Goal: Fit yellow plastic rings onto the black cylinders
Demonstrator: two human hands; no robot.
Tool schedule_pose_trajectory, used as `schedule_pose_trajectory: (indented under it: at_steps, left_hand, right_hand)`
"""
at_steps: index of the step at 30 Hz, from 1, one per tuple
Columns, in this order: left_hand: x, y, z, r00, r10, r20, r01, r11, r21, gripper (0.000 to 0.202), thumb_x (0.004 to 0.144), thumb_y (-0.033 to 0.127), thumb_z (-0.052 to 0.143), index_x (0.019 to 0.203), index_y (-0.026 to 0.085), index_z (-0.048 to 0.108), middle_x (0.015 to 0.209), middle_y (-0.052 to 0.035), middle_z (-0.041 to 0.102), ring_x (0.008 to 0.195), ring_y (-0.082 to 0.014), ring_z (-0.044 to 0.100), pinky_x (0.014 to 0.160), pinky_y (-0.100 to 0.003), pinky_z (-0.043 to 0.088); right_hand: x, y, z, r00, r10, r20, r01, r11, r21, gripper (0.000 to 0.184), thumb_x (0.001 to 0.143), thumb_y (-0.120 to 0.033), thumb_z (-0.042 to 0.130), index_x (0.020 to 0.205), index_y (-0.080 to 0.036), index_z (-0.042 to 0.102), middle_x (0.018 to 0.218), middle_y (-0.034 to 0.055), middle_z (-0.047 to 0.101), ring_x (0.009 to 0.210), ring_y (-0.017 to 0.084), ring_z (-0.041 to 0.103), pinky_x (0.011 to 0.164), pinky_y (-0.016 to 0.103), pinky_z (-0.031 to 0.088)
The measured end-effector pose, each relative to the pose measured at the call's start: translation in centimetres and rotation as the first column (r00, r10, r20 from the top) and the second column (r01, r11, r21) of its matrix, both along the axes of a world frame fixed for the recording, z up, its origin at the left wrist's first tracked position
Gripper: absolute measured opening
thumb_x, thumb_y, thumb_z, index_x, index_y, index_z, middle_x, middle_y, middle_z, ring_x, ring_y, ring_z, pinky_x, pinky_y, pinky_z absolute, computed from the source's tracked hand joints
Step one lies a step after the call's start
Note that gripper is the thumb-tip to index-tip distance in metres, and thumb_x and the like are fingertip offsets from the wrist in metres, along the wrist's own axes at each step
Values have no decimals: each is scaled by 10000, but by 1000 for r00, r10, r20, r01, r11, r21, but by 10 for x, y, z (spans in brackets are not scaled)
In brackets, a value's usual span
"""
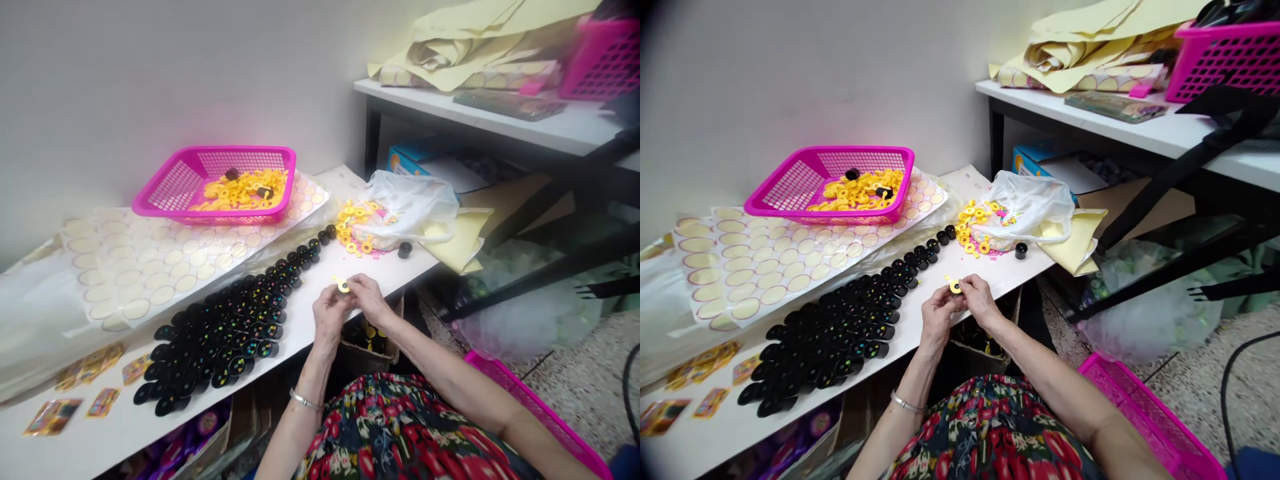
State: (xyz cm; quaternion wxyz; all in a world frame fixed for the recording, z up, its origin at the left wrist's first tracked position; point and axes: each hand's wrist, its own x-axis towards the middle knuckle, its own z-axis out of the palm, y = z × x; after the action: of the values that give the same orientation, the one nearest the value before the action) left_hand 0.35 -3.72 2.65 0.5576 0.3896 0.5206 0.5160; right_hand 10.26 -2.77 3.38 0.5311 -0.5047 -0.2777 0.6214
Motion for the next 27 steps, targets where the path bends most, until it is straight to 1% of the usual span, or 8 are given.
schedule_pose_trajectory:
  at_steps: [5,8,10,13,16,19,25,27]
  left_hand:
    - [2,-6,-1,992,-67,-109,73,996,51,386,538,222,724,911,147,663,705,17,586,637,-95,524,618,-215,452]
    - [0,-13,5,985,-109,-137,123,987,99,377,525,245,765,882,158,680,794,-7,593,730,-120,540,700,-246,463]
    - [-4,-19,11,966,-195,-167,221,963,154,366,528,243,784,875,171,692,861,-25,593,830,-145,543,795,-277,453]
    - [-9,-27,19,888,-420,-187,455,862,221,381,546,235,792,915,198,701,968,-50,584,985,-186,520,931,-328,402]
    - [-8,-33,22,789,-581,-201,615,753,234,430,562,248,791,981,225,693,1071,-73,573,1144,-234,450,1026,-386,329]
    - [-2,-37,27,710,-654,-260,703,682,203,445,570,277,789,1002,239,689,1156,-81,550,1234,-266,375,1053,-418,296]
    - [14,-49,48,494,-729,-474,864,472,175,326,675,289,713,995,228,689,945,-68,649,1223,-259,374,1072,-427,251]
    - [18,-51,54,446,-727,-522,889,428,164,313,702,296,688,1007,230,684,972,-68,646,1196,-257,400,1061,-422,267]
  right_hand:
    - [2,-16,14,1000,9,8,-8,1000,-23,217,642,-329,631,723,-169,507,559,-55,530,413,76,489,377,201,410]
    - [13,-30,18,999,38,17,-39,999,14,276,682,-415,625,731,-159,532,563,-38,549,417,70,492,373,182,395]
    - [23,-40,19,999,14,38,-15,999,44,344,733,-487,580,704,-146,554,514,-34,527,398,59,461,360,165,361]
    - [41,-54,17,1000,-16,24,16,1000,23,392,745,-510,585,670,-125,579,517,-23,529,412,49,449,364,152,345]
    - [58,-67,13,966,158,-207,-167,986,-28,383,704,-495,648,739,-116,607,655,7,592,542,86,546,459,188,456]
    - [73,-78,8,848,346,-402,-361,932,42,419,648,-488,702,813,-114,611,709,15,607,627,125,590,558,264,520]
    - [99,-88,4,810,520,-270,-507,853,122,461,512,-332,802,864,-93,624,724,15,627,601,109,579,553,219,474]
    - [104,-87,7,796,564,-220,-550,826,126,478,454,-243,813,869,-94,626,739,12,640,635,120,592,595,228,473]
